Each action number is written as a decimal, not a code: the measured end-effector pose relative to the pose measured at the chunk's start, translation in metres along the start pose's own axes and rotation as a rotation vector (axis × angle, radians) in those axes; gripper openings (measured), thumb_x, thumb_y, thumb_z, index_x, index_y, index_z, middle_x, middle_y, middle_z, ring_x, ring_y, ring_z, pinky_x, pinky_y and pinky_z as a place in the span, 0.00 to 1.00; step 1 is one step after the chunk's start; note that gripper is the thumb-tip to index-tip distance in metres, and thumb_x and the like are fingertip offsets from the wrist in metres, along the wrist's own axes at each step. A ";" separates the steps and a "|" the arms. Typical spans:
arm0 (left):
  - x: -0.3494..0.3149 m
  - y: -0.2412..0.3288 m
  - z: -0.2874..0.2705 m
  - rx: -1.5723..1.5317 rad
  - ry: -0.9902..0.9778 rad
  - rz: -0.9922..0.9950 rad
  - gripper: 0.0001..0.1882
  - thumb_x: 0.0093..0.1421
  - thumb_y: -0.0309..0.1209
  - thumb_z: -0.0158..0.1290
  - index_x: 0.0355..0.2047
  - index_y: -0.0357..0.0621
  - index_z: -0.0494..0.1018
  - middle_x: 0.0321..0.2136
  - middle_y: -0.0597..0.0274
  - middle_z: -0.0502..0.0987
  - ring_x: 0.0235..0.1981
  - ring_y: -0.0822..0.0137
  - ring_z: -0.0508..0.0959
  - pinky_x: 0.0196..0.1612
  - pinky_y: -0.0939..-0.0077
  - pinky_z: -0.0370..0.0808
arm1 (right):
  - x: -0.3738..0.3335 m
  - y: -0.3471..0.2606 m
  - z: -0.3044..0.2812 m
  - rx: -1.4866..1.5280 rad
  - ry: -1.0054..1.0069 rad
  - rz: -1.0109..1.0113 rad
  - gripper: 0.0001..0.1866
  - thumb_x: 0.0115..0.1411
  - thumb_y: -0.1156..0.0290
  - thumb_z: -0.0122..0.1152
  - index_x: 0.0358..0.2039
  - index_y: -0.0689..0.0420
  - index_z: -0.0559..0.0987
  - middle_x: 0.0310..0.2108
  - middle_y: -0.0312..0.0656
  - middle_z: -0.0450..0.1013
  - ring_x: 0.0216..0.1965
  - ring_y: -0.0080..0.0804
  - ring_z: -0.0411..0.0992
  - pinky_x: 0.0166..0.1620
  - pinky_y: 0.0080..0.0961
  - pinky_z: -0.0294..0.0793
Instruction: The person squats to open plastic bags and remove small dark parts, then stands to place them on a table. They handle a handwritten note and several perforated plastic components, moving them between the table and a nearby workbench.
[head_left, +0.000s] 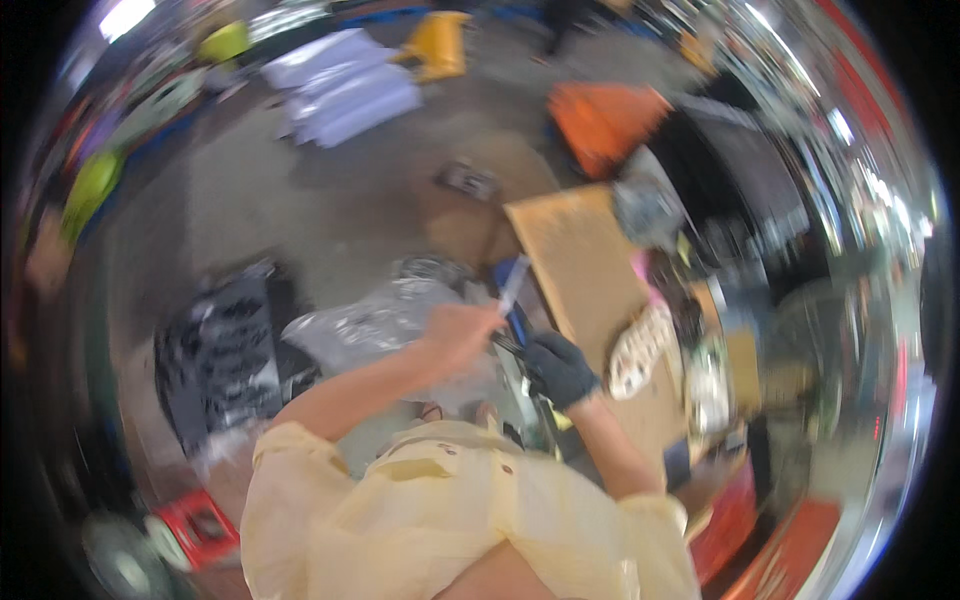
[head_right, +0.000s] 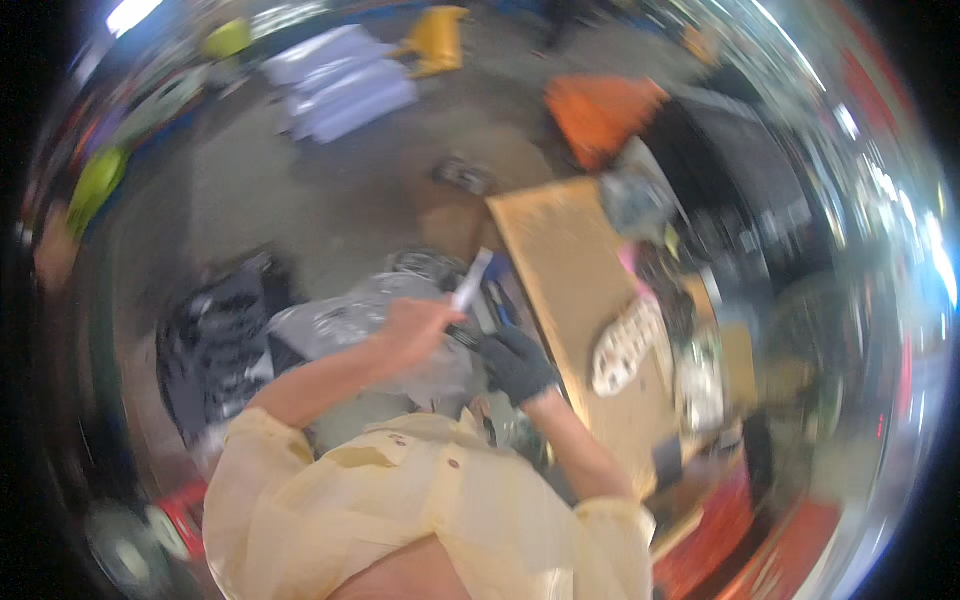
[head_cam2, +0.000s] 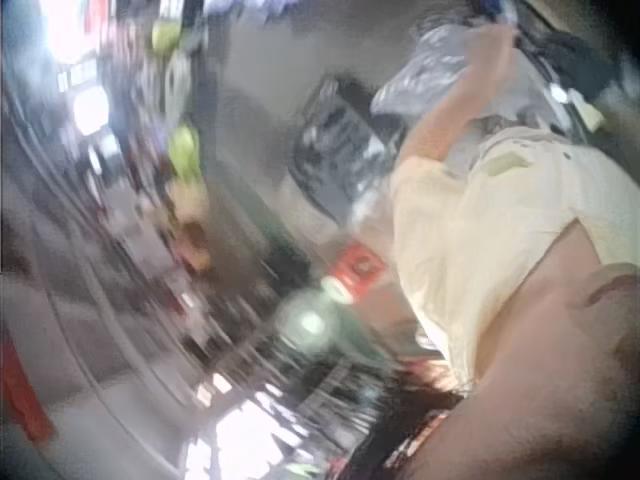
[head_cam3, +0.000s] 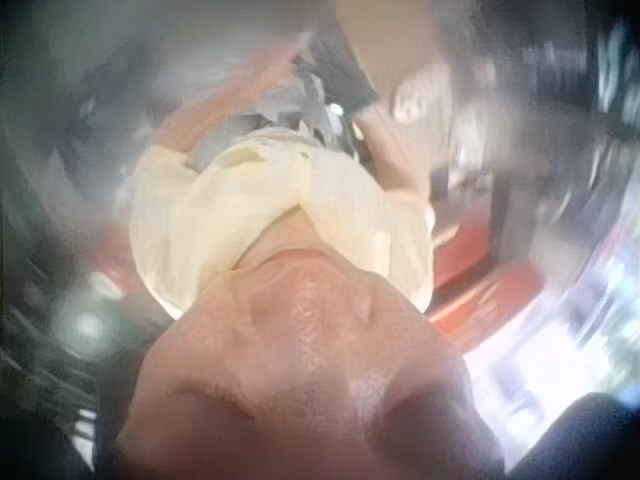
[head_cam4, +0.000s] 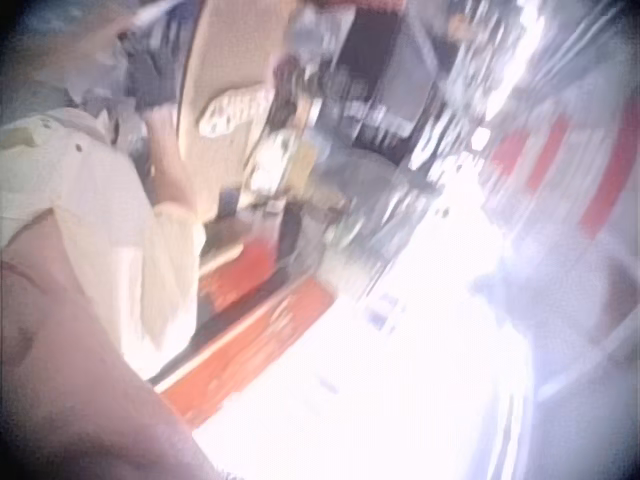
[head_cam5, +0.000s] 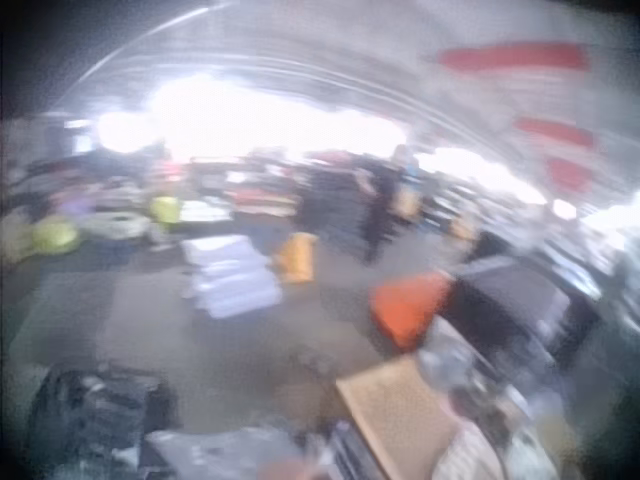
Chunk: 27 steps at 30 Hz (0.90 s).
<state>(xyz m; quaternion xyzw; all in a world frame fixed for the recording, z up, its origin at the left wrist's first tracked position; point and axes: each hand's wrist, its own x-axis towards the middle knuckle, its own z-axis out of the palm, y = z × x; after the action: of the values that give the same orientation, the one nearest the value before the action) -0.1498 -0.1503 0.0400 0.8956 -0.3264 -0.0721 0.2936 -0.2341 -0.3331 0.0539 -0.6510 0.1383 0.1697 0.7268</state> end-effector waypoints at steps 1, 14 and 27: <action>0.002 0.002 0.002 0.035 0.017 0.077 0.10 0.48 0.24 0.48 0.32 0.47 0.74 0.26 0.57 0.77 0.27 0.56 0.77 0.28 0.62 0.70 | -0.001 0.008 -0.009 0.348 -0.065 0.148 0.07 0.57 0.66 0.53 0.31 0.55 0.72 0.21 0.34 0.65 0.18 0.22 0.63 0.20 0.21 0.65; 0.081 0.055 0.091 0.123 -0.062 0.414 0.07 0.52 0.32 0.54 0.23 0.44 0.69 0.19 0.58 0.71 0.23 0.56 0.74 0.23 0.64 0.67 | -0.053 0.069 -0.092 0.518 0.303 0.094 0.11 0.55 0.66 0.56 0.39 0.54 0.75 0.21 0.31 0.65 0.20 0.17 0.62 0.21 0.16 0.63; 0.060 0.032 0.091 -0.315 -0.306 -0.170 0.15 0.53 0.35 0.54 0.30 0.32 0.74 0.19 0.57 0.75 0.20 0.72 0.71 0.24 0.73 0.66 | -0.155 0.220 -0.331 -0.053 1.470 -0.144 0.17 0.55 0.59 0.56 0.38 0.58 0.73 0.29 0.42 0.73 0.25 0.33 0.70 0.28 0.27 0.70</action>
<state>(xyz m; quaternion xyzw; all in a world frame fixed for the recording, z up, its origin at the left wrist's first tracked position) -0.1499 -0.2515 -0.0122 0.8415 -0.2754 -0.2815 0.3698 -0.4616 -0.6515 -0.1159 -0.6215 0.5423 -0.3550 0.4401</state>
